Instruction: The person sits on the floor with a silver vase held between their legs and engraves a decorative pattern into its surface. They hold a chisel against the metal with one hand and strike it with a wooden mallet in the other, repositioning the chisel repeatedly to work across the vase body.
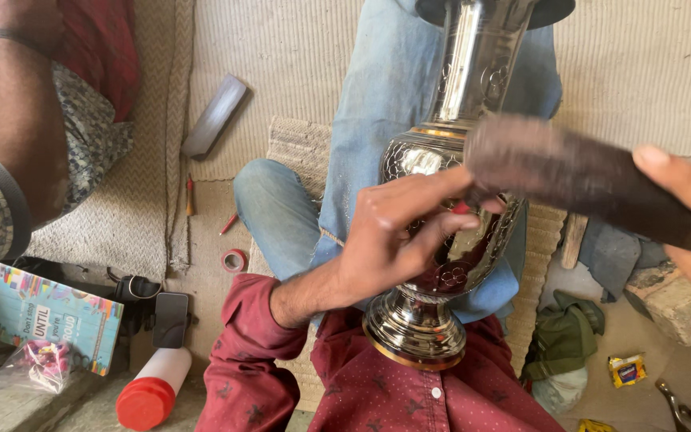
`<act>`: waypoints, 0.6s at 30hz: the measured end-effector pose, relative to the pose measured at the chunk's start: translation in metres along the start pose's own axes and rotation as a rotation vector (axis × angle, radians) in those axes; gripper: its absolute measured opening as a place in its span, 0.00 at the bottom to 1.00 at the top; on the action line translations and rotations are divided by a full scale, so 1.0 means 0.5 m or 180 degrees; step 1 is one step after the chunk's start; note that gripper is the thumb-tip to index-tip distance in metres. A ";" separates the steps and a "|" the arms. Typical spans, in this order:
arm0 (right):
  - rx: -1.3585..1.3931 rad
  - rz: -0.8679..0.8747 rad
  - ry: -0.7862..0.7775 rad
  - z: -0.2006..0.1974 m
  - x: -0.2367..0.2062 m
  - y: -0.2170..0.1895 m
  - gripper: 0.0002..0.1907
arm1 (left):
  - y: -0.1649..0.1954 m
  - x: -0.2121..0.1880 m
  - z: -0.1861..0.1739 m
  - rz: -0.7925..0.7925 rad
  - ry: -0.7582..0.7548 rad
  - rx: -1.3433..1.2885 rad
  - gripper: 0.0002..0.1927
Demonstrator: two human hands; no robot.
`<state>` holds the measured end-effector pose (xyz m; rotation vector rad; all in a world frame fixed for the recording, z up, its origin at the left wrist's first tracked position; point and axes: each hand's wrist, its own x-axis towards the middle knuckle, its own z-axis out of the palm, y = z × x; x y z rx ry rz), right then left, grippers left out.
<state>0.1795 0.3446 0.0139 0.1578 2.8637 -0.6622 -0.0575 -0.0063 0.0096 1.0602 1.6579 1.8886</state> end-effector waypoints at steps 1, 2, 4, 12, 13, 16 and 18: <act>-0.0098 -0.0221 -0.0053 -0.022 0.024 -0.020 0.33 | 0.000 -0.002 0.006 -0.0133 0.0157 -0.0139 0.23; -0.0100 -0.0401 0.0000 -0.040 0.045 -0.039 0.37 | -0.001 -0.004 0.012 -0.0259 0.0319 -0.0284 0.24; -0.0094 -0.0874 0.0214 -0.057 0.091 -0.075 0.39 | 0.001 -0.014 0.027 -0.0787 0.0768 -0.0495 0.25; -0.0894 -0.1036 -0.0132 -0.169 0.240 -0.199 0.39 | -0.013 -0.038 0.072 -0.0301 0.1459 -0.0681 0.25; -0.0953 -0.1079 -0.0219 -0.180 0.253 -0.209 0.39 | -0.014 -0.038 0.074 -0.0232 0.1552 -0.0669 0.26; -0.1076 -0.1150 -0.0384 -0.187 0.281 -0.233 0.39 | -0.011 -0.035 0.071 -0.0056 0.1429 -0.0751 0.21; -0.1226 -0.1219 -0.0426 -0.189 0.288 -0.236 0.40 | -0.005 -0.027 0.061 -0.0244 0.1267 -0.0294 0.16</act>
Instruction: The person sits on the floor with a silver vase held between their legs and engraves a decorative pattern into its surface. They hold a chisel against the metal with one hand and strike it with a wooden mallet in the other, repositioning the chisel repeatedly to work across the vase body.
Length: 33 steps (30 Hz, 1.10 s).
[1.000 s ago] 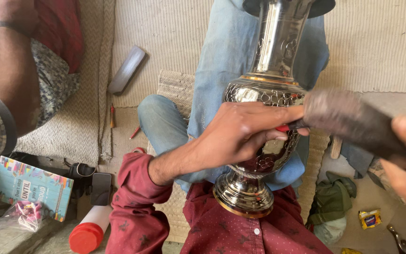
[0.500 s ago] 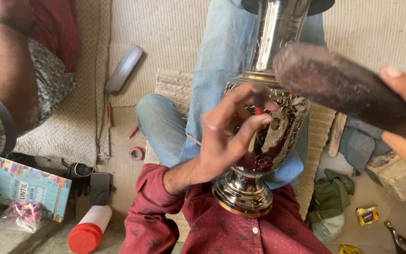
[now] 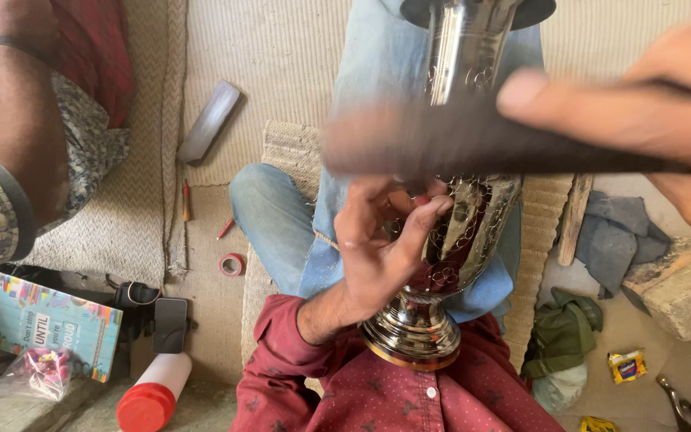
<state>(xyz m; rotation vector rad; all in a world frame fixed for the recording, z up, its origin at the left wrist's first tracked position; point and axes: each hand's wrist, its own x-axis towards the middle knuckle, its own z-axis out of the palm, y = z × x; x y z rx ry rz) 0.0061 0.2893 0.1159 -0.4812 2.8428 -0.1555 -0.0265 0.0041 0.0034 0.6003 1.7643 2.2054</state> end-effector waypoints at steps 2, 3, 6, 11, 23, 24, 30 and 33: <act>-0.0086 0.0107 -0.0155 0.004 -0.002 -0.001 0.40 | 0.011 0.013 -0.007 -0.0140 -0.0203 0.0265 0.15; -0.0152 0.0213 -0.0244 0.008 -0.006 0.001 0.40 | 0.017 0.021 -0.012 -0.0234 -0.0340 0.0278 0.17; -0.0436 0.0859 -0.0601 0.029 -0.036 -0.010 0.37 | 0.029 0.044 -0.020 -0.0567 -0.0819 0.0956 0.18; 0.1174 0.1497 0.0108 0.081 -0.099 -0.014 0.34 | 0.034 0.070 -0.034 0.0207 -0.1260 0.0512 0.23; 0.1552 0.2146 0.0333 0.226 -0.236 -0.036 0.24 | 0.046 0.109 -0.037 0.0455 -0.1895 0.0666 0.23; 0.1615 0.2237 0.0323 0.237 -0.255 -0.038 0.23 | 0.044 0.117 -0.039 0.0548 -0.1976 0.0662 0.25; 0.1933 0.2815 0.0238 0.337 -0.352 -0.061 0.18 | 0.030 0.136 -0.044 0.0551 -0.2552 0.0427 0.26; 0.2036 0.3058 0.0197 0.379 -0.404 -0.061 0.16 | 0.024 0.138 -0.043 0.0646 -0.2641 0.0595 0.25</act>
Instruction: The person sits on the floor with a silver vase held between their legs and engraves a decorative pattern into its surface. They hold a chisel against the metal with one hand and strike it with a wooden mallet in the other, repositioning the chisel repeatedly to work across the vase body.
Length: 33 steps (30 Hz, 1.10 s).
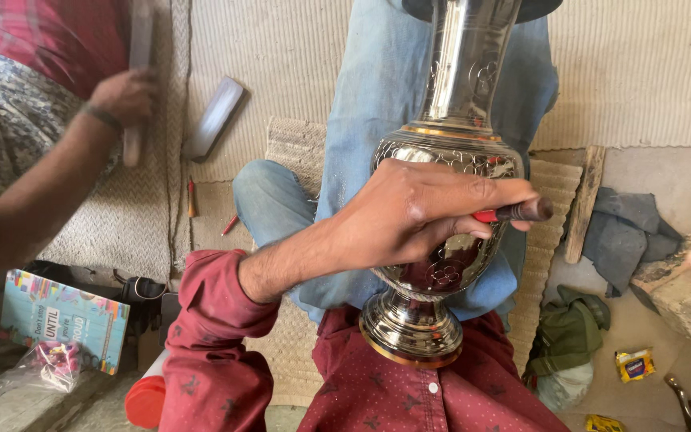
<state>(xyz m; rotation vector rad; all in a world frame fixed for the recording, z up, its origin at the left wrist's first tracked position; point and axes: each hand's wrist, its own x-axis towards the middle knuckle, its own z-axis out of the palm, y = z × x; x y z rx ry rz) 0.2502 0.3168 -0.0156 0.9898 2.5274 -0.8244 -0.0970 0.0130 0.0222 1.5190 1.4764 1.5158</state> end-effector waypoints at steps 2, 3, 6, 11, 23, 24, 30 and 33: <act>0.0047 0.0102 0.0002 0.017 -0.006 0.032 0.15 | -0.003 0.000 0.000 0.0013 -0.0028 0.0090 0.25; 0.0049 0.0144 0.0000 0.025 -0.004 0.043 0.14 | -0.005 0.001 -0.001 -0.0001 -0.0080 0.0094 0.25; 0.0075 0.0321 0.0034 0.046 -0.015 0.051 0.12 | -0.012 0.005 -0.002 0.0001 -0.0253 0.0119 0.27; 0.0335 0.0214 0.0314 0.048 -0.071 -0.020 0.10 | -0.029 0.023 -0.014 0.0438 -0.0603 -0.0015 0.32; 0.0241 -0.1464 0.1627 0.087 -0.092 -0.102 0.43 | -0.045 0.076 -0.029 0.0400 -0.1179 -0.0148 0.37; -0.0003 -0.1584 0.1780 0.094 -0.095 -0.090 0.41 | -0.046 0.078 -0.030 0.0311 -0.1396 -0.0018 0.40; 0.1357 -0.0677 0.1630 0.128 -0.149 -0.057 0.12 | -0.042 0.120 -0.028 0.0838 -0.1804 0.0022 0.31; 0.1792 -0.0697 0.1678 0.133 -0.168 -0.094 0.13 | -0.034 0.116 -0.041 0.0854 -0.1831 -0.0322 0.28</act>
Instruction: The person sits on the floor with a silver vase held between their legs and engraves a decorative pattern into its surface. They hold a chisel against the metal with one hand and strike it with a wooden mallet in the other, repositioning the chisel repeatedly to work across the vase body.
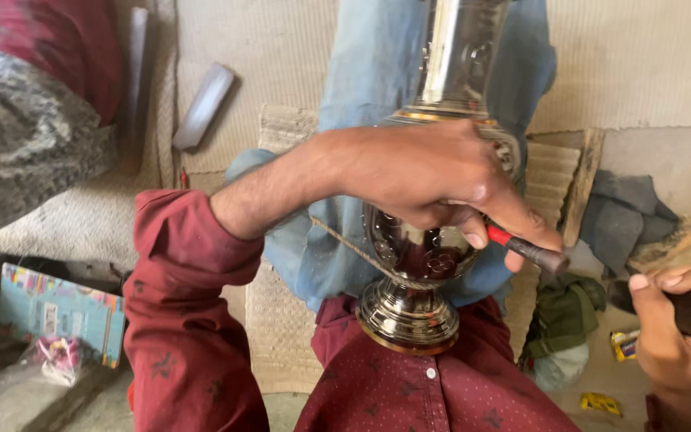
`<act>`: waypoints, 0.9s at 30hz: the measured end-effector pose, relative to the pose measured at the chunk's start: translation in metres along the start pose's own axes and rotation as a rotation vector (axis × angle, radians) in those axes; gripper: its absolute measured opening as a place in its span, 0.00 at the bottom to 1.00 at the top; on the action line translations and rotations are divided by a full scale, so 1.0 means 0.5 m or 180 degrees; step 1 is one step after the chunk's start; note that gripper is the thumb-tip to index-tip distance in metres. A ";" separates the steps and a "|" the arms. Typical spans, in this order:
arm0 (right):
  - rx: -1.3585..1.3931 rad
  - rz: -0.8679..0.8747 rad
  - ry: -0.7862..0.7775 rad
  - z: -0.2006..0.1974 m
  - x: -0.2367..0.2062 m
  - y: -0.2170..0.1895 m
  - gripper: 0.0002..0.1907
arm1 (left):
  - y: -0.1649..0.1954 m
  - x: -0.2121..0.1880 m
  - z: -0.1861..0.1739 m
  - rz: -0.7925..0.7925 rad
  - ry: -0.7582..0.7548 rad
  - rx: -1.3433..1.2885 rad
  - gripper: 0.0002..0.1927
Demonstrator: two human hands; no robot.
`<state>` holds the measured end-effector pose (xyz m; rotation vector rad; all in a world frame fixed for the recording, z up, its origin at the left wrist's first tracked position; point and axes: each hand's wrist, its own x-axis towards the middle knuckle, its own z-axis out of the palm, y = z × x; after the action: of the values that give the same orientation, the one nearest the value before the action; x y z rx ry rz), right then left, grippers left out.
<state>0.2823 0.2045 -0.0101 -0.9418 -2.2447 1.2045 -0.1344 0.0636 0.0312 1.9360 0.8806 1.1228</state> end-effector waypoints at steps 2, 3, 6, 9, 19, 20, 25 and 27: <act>0.0142 -0.0153 0.0164 0.031 0.007 -0.029 0.16 | 0.000 -0.012 -0.013 -0.0080 -0.0127 -0.0159 0.29; 0.0121 -0.0271 0.0274 0.035 0.020 -0.046 0.17 | -0.001 -0.015 -0.017 -0.0202 -0.0283 -0.0172 0.31; -0.0214 -0.0745 0.0064 0.036 0.078 -0.095 0.18 | 0.001 -0.008 -0.016 -0.0327 -0.0204 -0.0382 0.31; -0.1206 -0.1561 -0.0478 0.052 0.124 -0.115 0.24 | 0.019 0.007 -0.011 -0.0286 -0.0231 -0.0358 0.38; -0.1342 -0.1804 -0.0366 0.054 0.141 -0.155 0.30 | 0.027 -0.007 -0.027 -0.0353 -0.0149 -0.0024 0.38; -0.1116 -0.1396 -0.0267 0.052 0.148 -0.160 0.26 | 0.030 -0.015 -0.028 -0.0382 -0.0145 0.0040 0.38; -0.1518 -0.1586 -0.0547 0.043 0.165 -0.164 0.18 | 0.029 -0.020 -0.021 -0.0202 0.0173 -0.0192 0.30; -0.1018 -0.1015 -0.0415 0.033 0.163 -0.155 0.13 | 0.028 -0.024 -0.017 -0.0141 0.0297 -0.0056 0.26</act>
<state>0.1880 0.2242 0.0500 -0.5902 -2.6210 0.8025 -0.1440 0.0486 0.0410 1.8534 0.9557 1.1988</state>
